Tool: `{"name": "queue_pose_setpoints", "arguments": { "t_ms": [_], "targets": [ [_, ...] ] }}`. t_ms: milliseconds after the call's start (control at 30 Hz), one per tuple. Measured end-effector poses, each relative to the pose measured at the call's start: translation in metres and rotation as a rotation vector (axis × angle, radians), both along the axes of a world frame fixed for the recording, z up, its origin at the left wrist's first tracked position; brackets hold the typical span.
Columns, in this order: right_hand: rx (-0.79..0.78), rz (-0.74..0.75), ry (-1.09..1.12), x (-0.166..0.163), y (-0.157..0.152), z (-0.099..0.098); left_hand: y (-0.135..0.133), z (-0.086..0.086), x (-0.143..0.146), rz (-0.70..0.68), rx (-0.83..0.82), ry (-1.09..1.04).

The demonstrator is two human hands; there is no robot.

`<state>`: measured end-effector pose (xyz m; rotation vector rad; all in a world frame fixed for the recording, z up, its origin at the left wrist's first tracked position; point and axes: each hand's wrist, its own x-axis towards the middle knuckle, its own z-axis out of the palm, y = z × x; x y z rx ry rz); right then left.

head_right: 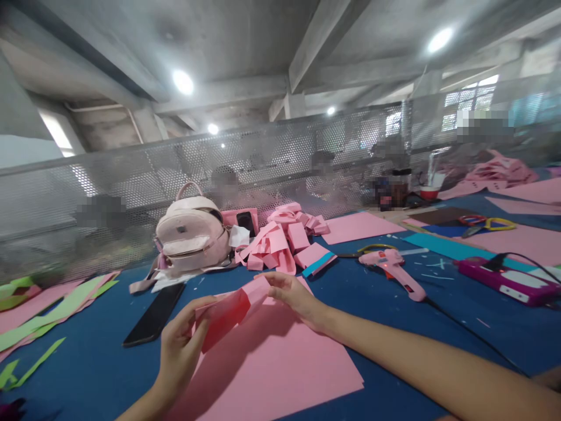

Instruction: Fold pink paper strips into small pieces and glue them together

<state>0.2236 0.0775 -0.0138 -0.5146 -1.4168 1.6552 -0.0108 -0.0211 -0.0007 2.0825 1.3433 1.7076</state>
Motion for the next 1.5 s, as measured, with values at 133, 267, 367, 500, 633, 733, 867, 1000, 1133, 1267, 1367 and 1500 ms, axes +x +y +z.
{"name": "queue_pose_setpoints", "arguments": {
  "t_ms": [133, 267, 367, 500, 633, 733, 867, 1000, 1133, 1267, 1367, 1500],
  "targets": [
    [0.003, 0.007, -0.001, 0.0, 0.0, 0.0, 0.001, -0.001, 0.0, 0.002, 0.02, 0.021],
    [0.012, 0.014, -0.011, 0.001, 0.001, 0.0, 0.0, -0.001, 0.0, 0.001, 0.02, 0.03],
    [0.023, 0.011, -0.006, 0.001, 0.001, -0.001, 0.0, -0.001, 0.0, -0.014, 0.013, 0.034],
    [0.055, -0.023, -0.025, 0.001, 0.001, -0.001, 0.001, 0.002, 0.001, -0.053, -0.005, 0.032],
    [0.081, -0.039, -0.07, 0.002, 0.002, -0.001, 0.005, 0.007, 0.0, -0.02, 0.04, 0.092],
    [0.093, -0.04, -0.086, 0.002, 0.002, -0.001, 0.008, 0.014, -0.003, 0.087, 0.243, 0.287],
    [0.117, -0.036, -0.089, 0.001, -0.001, -0.002, 0.01, 0.025, -0.004, 0.248, 0.461, 0.569],
    [0.125, -0.015, -0.081, -0.001, -0.007, -0.002, 0.007, 0.03, -0.001, 0.279, 0.436, 0.669],
    [0.193, -0.02, -0.089, -0.003, -0.012, -0.001, 0.007, 0.03, 0.002, 0.251, 0.385, 0.678],
    [0.267, -0.015, -0.086, -0.004, -0.017, 0.004, 0.007, 0.031, 0.003, 0.243, 0.378, 0.644],
    [0.303, -0.007, -0.091, -0.004, -0.02, 0.007, 0.007, 0.034, 0.002, 0.247, 0.403, 0.657],
    [0.331, -0.016, -0.121, -0.003, -0.023, 0.011, 0.006, 0.038, 0.0, 0.265, 0.456, 0.738]
  ]
}}
